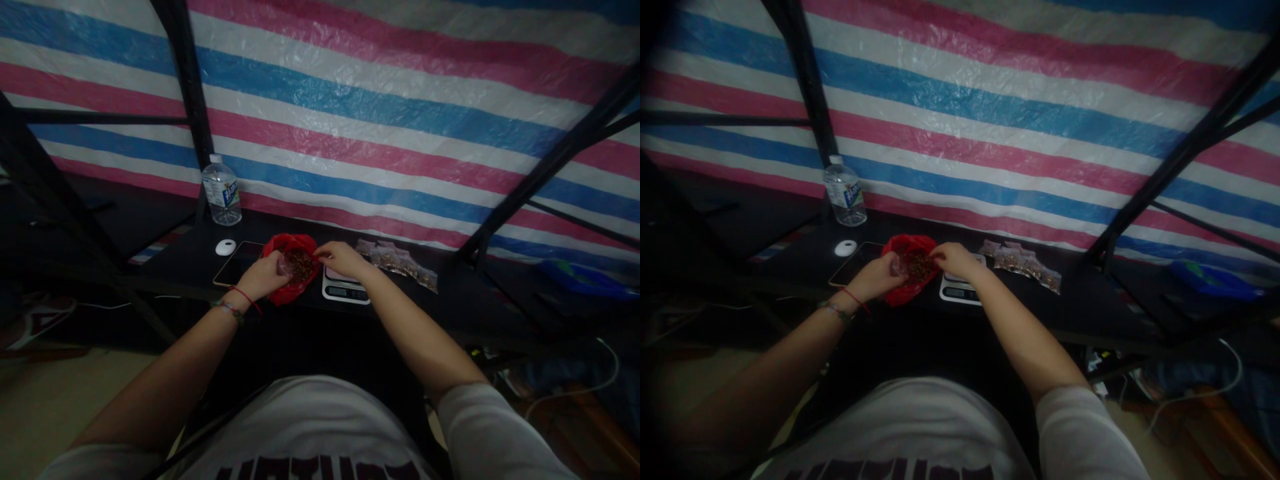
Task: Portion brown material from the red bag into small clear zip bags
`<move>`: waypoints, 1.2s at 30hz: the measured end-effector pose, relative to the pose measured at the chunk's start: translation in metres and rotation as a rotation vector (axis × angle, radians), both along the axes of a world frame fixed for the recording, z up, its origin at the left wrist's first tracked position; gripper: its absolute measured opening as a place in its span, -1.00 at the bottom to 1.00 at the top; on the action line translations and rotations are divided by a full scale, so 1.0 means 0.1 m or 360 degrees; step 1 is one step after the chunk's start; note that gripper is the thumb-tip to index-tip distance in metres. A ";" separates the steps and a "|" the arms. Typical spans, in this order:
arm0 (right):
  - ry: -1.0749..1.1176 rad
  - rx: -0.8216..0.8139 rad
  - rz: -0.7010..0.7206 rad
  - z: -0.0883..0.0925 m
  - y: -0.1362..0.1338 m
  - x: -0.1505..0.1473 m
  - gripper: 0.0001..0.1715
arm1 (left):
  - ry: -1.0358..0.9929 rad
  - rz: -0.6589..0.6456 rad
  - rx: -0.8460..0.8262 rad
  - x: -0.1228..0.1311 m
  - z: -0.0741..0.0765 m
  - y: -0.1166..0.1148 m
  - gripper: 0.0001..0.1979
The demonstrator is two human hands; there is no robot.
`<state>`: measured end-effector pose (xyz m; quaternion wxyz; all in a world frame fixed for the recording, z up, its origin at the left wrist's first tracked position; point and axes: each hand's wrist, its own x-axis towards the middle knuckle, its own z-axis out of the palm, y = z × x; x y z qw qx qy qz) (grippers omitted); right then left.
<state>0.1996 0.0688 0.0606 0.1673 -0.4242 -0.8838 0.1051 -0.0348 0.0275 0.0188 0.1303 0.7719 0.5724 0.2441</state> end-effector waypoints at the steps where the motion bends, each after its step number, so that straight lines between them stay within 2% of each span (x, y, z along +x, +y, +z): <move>1: -0.0090 -0.0063 0.0070 0.01 0.00 -0.14 -0.69 | 0.0053 0.0000 -0.0020 -0.01 -0.01 0.01 -0.67; 3: -0.0339 -0.0187 0.0112 0.02 0.02 -0.37 -0.67 | 0.0118 -0.0008 -0.0032 -0.01 -0.03 0.02 -0.65; 6: -0.0700 -0.0288 0.0061 0.03 0.07 -0.59 -0.64 | 0.0129 -0.0003 -0.0042 -0.01 -0.03 0.02 -0.63; 10: -0.0925 -0.0399 0.0055 -0.03 0.14 -0.67 -0.60 | 0.0127 0.0058 -0.0112 0.00 -0.01 0.01 -0.61; 13: -0.0972 -0.0448 0.0080 -0.11 0.19 -0.67 -0.57 | 0.0122 0.0067 -0.0134 -0.01 0.00 0.02 -0.61; 20: -0.0851 -0.0265 0.0086 -0.17 0.26 -0.66 -0.66 | 0.0114 0.0059 -0.0118 -0.04 -0.03 0.06 -0.66; 28: -0.0520 -0.0163 0.0136 -0.20 0.37 -0.61 -0.71 | 0.0019 0.0059 -0.0085 -0.03 -0.01 0.03 -0.68; 33: -0.0304 -0.0168 0.0141 -0.17 0.33 -0.57 -0.74 | -0.0154 0.0057 -0.0022 0.01 0.01 -0.02 -0.62; 36: -0.0002 -0.0101 0.0108 -0.13 0.21 -0.51 -0.76 | -0.0283 -0.0021 0.0042 0.06 0.06 -0.08 -0.59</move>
